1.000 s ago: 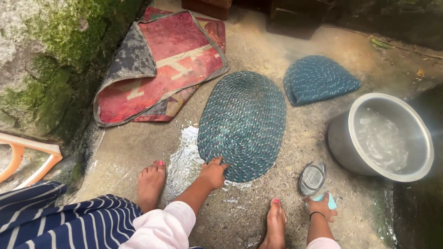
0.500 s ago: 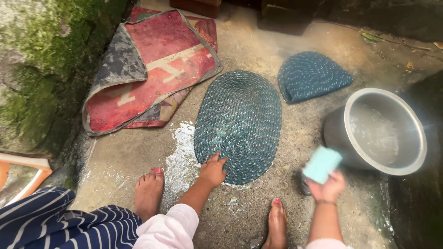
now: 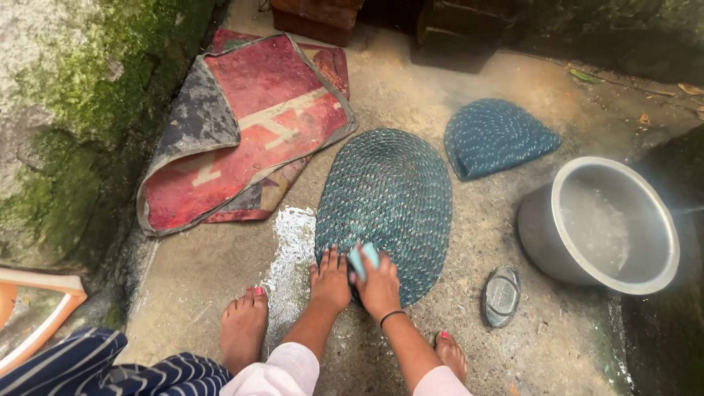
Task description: Scrubbing and rinsing decorative floor mats with soap and water on a concrete wash floor.
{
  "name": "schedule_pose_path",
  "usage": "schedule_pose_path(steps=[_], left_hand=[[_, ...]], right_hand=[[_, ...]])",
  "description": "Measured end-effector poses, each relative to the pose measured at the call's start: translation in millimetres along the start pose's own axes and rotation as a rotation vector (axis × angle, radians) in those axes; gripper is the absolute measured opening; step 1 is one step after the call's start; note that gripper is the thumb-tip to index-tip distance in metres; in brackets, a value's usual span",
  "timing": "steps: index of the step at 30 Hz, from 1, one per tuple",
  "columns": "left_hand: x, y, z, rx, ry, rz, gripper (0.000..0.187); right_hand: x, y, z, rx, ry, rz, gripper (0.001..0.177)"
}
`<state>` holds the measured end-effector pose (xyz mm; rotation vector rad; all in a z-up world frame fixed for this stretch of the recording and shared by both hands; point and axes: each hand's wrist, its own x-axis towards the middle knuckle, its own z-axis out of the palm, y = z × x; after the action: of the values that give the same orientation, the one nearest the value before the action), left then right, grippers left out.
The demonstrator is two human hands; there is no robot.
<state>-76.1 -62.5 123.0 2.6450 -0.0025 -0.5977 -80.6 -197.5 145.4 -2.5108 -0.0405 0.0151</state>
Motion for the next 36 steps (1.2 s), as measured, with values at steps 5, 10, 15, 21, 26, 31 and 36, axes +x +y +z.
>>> schedule_pose_path(steps=[5, 10, 15, 21, 26, 31, 36], left_hand=[[-9.8, -11.9, -9.8, 0.044, -0.228, -0.069, 0.072], [-2.9, -20.1, -3.6, 0.089, -0.161, -0.022, 0.075], [20.0, -20.2, -45.5, 0.04, -0.053, -0.039, 0.096], [103.8, -44.5, -18.7, 0.363, 0.042, 0.013, 0.11], [106.5, -25.8, -58.0, 0.481, -0.199, -0.007, 0.14], [104.4, -30.3, -65.2, 0.564, -0.281, 0.024, 0.152], [108.8, -42.8, -72.2, 0.534, -0.312, 0.081, 0.157]], right_hand=[[-23.1, 1.8, -1.4, -0.45, -0.426, -0.021, 0.072], [-24.6, 6.1, 3.5, -0.451, -0.388, -0.034, 0.065], [-26.4, 11.7, 11.5, -0.446, -0.342, -0.075, 0.061], [-9.2, 2.5, 23.7, -0.446, -0.29, -0.125, 0.058], [35.7, 8.4, 26.8, -0.485, -0.34, -0.331, 0.054], [76.1, 28.8, 9.3, -0.602, -0.288, -0.185, 0.048], [38.0, 6.2, 30.1, -0.479, -0.078, 0.14, 0.053]])
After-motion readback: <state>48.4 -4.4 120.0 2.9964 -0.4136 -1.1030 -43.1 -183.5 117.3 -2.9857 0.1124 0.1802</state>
